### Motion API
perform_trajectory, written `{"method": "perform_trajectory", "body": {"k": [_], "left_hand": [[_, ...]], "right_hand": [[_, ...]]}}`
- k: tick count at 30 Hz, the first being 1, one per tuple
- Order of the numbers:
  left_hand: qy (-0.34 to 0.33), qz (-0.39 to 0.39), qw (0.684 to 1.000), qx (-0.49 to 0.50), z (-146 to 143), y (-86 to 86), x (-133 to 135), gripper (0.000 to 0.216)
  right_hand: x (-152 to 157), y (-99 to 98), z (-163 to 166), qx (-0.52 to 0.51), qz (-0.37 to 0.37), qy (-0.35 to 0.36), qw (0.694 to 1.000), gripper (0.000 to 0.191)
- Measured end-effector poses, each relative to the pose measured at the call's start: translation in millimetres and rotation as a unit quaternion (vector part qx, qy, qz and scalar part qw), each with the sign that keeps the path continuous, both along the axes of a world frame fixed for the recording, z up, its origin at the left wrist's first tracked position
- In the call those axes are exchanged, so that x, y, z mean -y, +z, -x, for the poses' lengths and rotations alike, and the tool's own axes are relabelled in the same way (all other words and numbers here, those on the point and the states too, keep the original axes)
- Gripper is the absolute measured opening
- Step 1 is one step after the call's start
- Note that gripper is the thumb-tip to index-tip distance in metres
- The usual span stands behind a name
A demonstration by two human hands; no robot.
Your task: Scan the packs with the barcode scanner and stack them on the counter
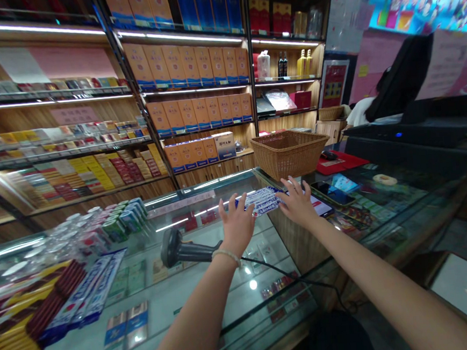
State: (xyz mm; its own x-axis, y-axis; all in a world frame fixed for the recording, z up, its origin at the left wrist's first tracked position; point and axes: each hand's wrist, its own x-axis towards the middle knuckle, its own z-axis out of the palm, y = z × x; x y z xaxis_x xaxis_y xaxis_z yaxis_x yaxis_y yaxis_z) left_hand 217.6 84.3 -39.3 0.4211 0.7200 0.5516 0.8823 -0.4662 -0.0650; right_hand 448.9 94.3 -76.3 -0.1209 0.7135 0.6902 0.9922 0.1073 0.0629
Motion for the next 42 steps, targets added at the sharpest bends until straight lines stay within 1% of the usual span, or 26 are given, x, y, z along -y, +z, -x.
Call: {"method": "perform_trajectory", "body": {"k": [3,9,15,18,25,29,34,37,42], "left_hand": [[0.001,-0.001,1.000,0.001,-0.6,-1.3,-1.1,0.038],[0.018,0.009,1.000,0.001,-1.3,-5.5,-3.2,0.054],[0.009,0.003,1.000,-0.002,-2.5,-3.9,-3.3,0.054],[0.012,0.006,1.000,0.001,-3.4,-0.8,-4.6,0.052],[0.037,-0.004,0.999,0.023,0.8,12.9,-6.9,0.055],[0.056,0.004,0.998,0.022,14.0,23.1,-5.3,0.056],[0.066,-0.002,0.998,0.023,40.5,35.6,1.6,0.057],[0.073,-0.014,0.997,0.018,58.6,42.6,7.0,0.056],[0.091,-0.032,0.995,0.016,91.3,55.8,15.9,0.057]], "right_hand": [[1.2,1.1,1.8,0.000,-0.006,0.004,1.000,0.030],[2.4,1.3,6.6,0.014,-0.012,0.016,1.000,0.043],[0.2,3.3,5.4,0.043,-0.020,0.037,0.998,0.046],[-0.6,12.5,6.7,0.065,-0.026,0.047,0.996,0.047],[3.8,43.8,24.2,0.075,-0.049,0.057,0.994,0.045],[5.7,52.8,35.9,0.076,-0.045,0.069,0.994,0.045],[4.1,55.4,53.4,0.072,-0.048,0.085,0.993,0.044],[2.5,57.5,68.5,0.069,-0.050,0.093,0.992,0.045],[1.5,67.2,101.3,0.062,-0.065,0.111,0.990,0.052]]}}
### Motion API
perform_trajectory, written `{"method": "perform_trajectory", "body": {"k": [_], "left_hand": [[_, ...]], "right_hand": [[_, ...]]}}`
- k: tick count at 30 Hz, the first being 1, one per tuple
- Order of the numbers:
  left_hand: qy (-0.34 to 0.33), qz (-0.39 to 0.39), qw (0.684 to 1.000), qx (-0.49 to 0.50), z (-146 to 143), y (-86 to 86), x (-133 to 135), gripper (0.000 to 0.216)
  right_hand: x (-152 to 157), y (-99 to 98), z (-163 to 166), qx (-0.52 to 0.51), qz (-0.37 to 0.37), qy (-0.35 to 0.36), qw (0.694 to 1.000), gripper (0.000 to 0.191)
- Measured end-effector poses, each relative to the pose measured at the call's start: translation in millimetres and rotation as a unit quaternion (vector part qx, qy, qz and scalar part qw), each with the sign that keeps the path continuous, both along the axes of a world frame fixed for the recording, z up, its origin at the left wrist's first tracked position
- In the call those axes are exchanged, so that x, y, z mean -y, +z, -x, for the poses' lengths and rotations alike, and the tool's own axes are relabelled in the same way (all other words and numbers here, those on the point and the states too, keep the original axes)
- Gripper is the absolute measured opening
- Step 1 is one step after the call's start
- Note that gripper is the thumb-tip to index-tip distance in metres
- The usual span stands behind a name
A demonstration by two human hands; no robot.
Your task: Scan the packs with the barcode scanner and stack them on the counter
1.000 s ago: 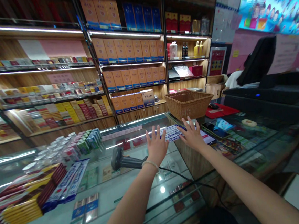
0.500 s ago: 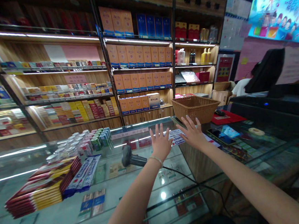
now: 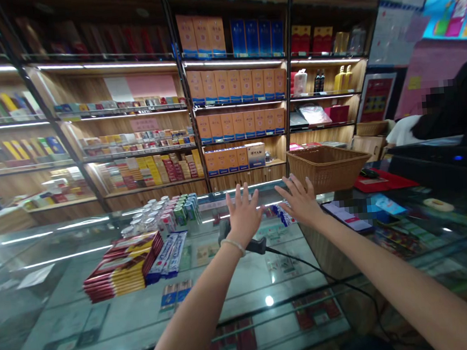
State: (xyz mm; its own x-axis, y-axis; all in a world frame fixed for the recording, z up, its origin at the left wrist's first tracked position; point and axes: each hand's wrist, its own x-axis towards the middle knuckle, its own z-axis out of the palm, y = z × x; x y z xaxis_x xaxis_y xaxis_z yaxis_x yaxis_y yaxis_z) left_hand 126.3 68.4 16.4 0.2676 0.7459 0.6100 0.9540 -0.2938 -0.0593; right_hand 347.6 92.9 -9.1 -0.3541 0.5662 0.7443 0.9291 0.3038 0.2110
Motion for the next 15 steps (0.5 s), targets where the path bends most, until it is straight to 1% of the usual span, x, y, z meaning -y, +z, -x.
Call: {"method": "perform_trajectory", "body": {"k": [8,15], "left_hand": [[0.031,-0.042,0.999,-0.009,52.6,21.5,18.4,0.055],[0.065,-0.061,0.996,-0.021,97.8,31.1,30.3,0.052]], "right_hand": [[0.5,16.2,60.1,-0.025,-0.004,0.039,0.999,0.055],[-2.1,20.8,100.6,-0.044,0.000,0.069,0.997,0.054]]}}
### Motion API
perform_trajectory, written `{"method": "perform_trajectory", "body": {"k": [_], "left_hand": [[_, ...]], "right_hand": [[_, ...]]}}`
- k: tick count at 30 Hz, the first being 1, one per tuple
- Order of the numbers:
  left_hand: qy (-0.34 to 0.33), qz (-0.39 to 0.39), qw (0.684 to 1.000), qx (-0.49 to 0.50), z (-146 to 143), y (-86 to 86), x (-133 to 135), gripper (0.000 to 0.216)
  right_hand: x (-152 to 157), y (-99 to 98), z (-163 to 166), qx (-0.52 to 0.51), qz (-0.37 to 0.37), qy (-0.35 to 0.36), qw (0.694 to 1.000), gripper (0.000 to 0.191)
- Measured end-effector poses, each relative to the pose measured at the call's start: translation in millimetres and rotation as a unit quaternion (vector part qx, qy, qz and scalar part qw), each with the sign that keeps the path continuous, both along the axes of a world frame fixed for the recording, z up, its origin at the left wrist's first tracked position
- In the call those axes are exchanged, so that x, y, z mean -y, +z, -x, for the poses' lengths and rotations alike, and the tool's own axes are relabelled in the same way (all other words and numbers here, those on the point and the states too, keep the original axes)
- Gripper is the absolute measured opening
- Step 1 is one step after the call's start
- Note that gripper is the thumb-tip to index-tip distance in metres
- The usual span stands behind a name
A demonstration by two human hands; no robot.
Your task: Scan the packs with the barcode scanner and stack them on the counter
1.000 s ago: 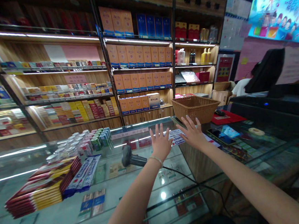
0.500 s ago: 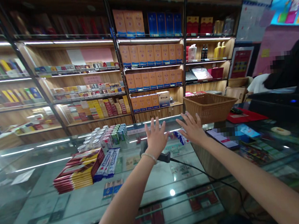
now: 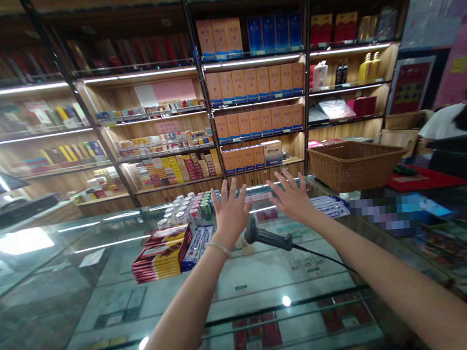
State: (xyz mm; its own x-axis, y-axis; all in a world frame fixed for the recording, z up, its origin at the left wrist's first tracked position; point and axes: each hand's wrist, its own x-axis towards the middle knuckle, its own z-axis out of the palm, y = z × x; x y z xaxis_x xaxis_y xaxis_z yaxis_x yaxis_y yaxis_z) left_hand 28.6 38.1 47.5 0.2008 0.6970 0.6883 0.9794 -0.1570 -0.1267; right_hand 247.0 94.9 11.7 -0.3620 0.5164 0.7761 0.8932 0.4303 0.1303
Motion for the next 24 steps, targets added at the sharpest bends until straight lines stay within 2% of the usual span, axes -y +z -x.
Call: {"method": "perform_trajectory", "body": {"k": [7,14,19,24], "left_hand": [[0.030,-0.010,0.999,-0.003,47.3,-0.9,12.4,0.045],[0.048,-0.014,0.999,-0.011,86.6,-14.1,22.2,0.041],[0.046,-0.018,0.999,-0.012,98.3,-24.7,26.4,0.037],[0.043,-0.024,0.999,0.016,101.9,-28.4,26.9,0.037]], "right_hand": [[6.5,-2.5,31.8,-0.046,-0.002,0.000,0.999,0.046],[8.9,-18.2,47.8,-0.066,-0.026,0.005,0.997,0.040],[10.1,-29.2,49.2,-0.070,-0.030,0.010,0.997,0.037],[9.6,-38.4,46.3,-0.072,-0.017,0.004,0.997,0.037]]}}
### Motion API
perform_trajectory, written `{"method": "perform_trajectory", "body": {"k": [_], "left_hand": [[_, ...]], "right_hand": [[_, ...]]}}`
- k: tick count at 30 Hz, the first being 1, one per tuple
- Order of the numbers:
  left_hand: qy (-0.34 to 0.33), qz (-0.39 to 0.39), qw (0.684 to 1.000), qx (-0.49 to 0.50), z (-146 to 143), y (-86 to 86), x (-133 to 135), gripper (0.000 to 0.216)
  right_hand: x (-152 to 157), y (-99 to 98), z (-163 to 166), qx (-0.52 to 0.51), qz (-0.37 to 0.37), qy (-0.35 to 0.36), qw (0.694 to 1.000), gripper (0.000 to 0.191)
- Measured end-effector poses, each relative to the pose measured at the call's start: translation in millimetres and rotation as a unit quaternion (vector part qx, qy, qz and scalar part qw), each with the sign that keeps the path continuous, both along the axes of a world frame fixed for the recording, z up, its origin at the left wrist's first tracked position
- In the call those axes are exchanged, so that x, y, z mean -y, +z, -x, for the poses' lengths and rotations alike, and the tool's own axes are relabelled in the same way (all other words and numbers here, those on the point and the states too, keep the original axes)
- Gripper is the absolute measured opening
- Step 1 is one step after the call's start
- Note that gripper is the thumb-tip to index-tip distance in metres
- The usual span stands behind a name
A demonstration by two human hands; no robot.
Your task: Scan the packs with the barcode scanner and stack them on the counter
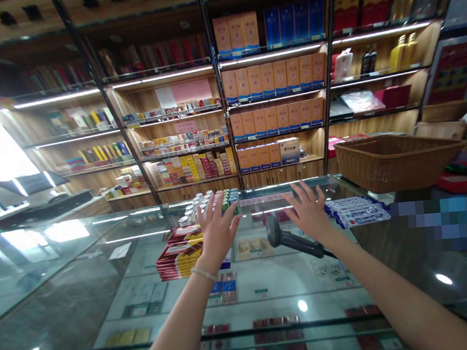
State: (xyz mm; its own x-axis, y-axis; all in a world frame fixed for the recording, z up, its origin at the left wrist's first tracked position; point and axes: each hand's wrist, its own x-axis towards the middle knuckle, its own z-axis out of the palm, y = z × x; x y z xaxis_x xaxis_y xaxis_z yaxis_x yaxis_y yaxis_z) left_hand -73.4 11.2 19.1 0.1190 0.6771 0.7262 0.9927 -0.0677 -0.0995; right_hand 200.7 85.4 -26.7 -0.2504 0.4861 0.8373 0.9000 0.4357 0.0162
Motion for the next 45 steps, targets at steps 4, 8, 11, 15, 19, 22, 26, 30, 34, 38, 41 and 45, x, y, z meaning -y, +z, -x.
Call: {"method": "perform_trajectory", "body": {"k": [4,8,11,15,19,22,26,30,34,38,41,45], "left_hand": [[0.006,-0.001,1.000,0.005,3.7,1.6,1.3,0.036],[0.026,0.022,0.999,0.031,11.7,8.2,6.8,0.037],[0.046,0.058,0.996,0.053,20.5,14.8,12.2,0.037],[0.077,0.118,0.989,0.043,30.2,20.7,18.5,0.037],[0.116,0.131,0.984,0.027,36.5,21.4,22.3,0.038],[0.122,0.125,0.984,0.023,42.2,20.4,23.4,0.038],[0.108,0.134,0.985,0.035,53.3,17.5,22.8,0.039],[0.101,0.162,0.980,0.049,63.9,13.8,23.2,0.022],[0.096,0.207,0.973,0.039,67.9,12.1,28.8,0.020],[0.086,0.245,0.966,0.011,65.3,13.4,38.4,0.028],[0.082,0.270,0.959,-0.010,60.2,16.7,45.6,0.034],[0.085,0.304,0.948,-0.046,52.7,20.1,51.0,0.032]], "right_hand": [[-1.3,-2.5,-3.6,0.005,0.012,-0.005,1.000,0.037],[-0.2,-0.1,-3.8,0.006,0.010,-0.006,1.000,0.037],[2.6,6.0,1.9,0.017,0.001,0.004,1.000,0.038],[8.0,16.3,19.6,0.041,-0.009,0.029,0.999,0.039],[11.7,20.5,42.3,0.073,0.000,0.058,0.996,0.040],[10.9,21.3,57.6,0.087,0.007,0.076,0.993,0.038],[2.5,27.9,77.6,0.106,0.026,0.093,0.990,0.040],[-11.9,37.7,102.7,0.137,0.050,0.132,0.980,0.043],[-24.8,39.6,129.1,0.210,0.050,0.199,0.956,0.038],[-33.5,34.4,152.8,0.251,0.053,0.234,0.938,0.034],[-38.0,28.1,168.7,0.269,0.057,0.245,0.930,0.033],[-42.8,17.1,186.7,0.280,0.043,0.261,0.923,0.029]]}}
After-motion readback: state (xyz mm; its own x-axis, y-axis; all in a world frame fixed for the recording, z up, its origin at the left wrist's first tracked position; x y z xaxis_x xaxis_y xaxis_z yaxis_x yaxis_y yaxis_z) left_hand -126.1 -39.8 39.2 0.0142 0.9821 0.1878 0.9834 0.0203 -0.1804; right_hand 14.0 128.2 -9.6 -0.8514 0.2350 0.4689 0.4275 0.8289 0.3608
